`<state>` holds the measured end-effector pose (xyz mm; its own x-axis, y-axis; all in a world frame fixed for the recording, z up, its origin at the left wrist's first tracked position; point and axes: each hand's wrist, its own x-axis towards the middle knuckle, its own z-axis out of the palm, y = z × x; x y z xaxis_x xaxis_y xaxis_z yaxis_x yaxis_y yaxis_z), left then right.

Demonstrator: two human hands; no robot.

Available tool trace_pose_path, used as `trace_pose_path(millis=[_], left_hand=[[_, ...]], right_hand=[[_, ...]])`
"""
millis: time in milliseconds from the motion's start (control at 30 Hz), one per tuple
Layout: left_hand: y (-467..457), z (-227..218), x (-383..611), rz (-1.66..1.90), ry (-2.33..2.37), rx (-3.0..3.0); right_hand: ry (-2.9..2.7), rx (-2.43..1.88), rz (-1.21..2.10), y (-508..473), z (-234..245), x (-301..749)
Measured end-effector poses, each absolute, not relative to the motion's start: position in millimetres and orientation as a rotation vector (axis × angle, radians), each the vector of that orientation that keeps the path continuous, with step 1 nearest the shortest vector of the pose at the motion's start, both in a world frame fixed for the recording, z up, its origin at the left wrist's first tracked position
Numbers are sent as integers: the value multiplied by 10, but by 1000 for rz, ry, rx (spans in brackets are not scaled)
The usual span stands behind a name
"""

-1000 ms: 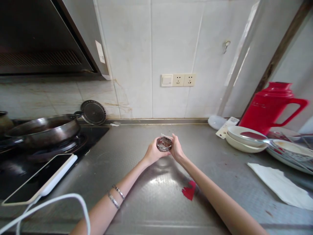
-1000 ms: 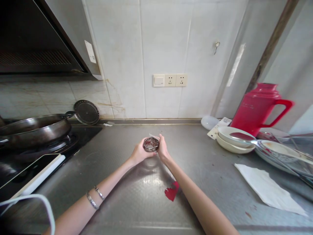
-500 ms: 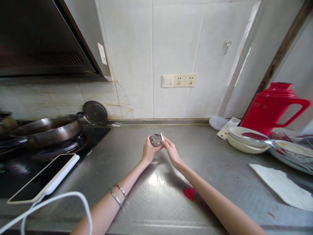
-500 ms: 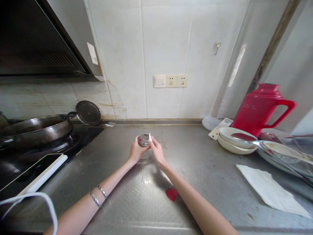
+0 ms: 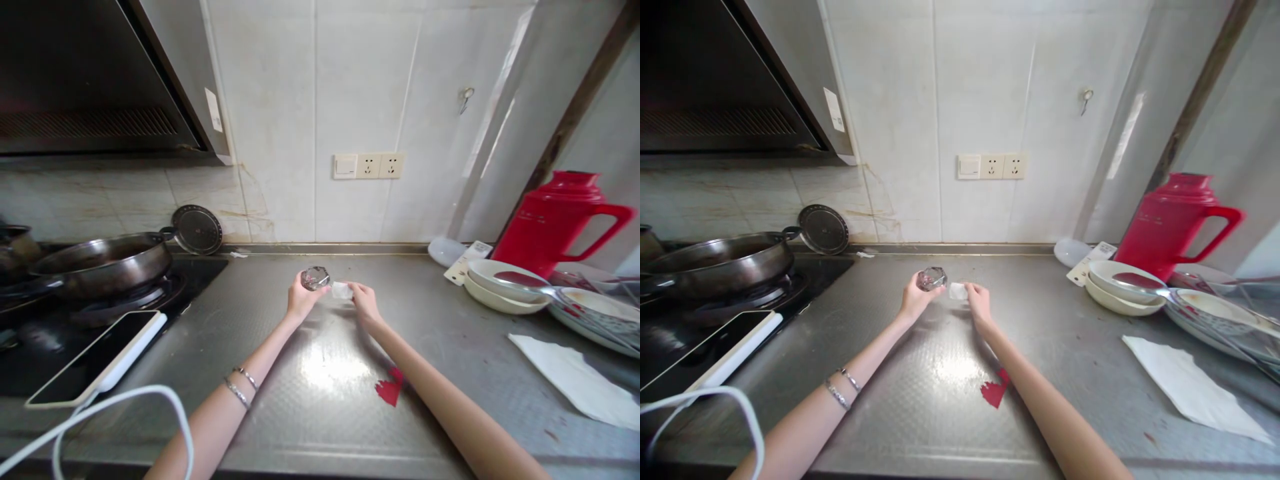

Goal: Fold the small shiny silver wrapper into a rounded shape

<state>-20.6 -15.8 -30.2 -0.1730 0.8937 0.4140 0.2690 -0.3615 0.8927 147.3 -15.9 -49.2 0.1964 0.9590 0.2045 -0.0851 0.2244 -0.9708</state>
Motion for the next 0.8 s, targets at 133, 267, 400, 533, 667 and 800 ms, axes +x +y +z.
trace_pose_path(millis=[133, 267, 400, 533, 667, 800], left_hand=[[-87, -312, -259, 1574, 1290, 1531], [-78, -335, -261, 1516, 1153, 1591], [-74, -360, -260, 1443, 1050, 1667], [-34, -399, -274, 1350, 974, 1668], [-34, -431, -273, 1272, 909, 1695], [-117, -395, -225, 1215, 845, 1706]], right_hand=[[-1151, -1101, 1036, -77, -542, 1567], [-1251, -1108, 1064, -96, -579, 1523], [-1327, -1142, 1037, -100, -539, 1552], [-1399, -1189, 1040, -94, -368, 1742], [-1561, -1075, 1048, -173, -183, 1855], [-1780, -880, 1156, -257, -90, 1810]])
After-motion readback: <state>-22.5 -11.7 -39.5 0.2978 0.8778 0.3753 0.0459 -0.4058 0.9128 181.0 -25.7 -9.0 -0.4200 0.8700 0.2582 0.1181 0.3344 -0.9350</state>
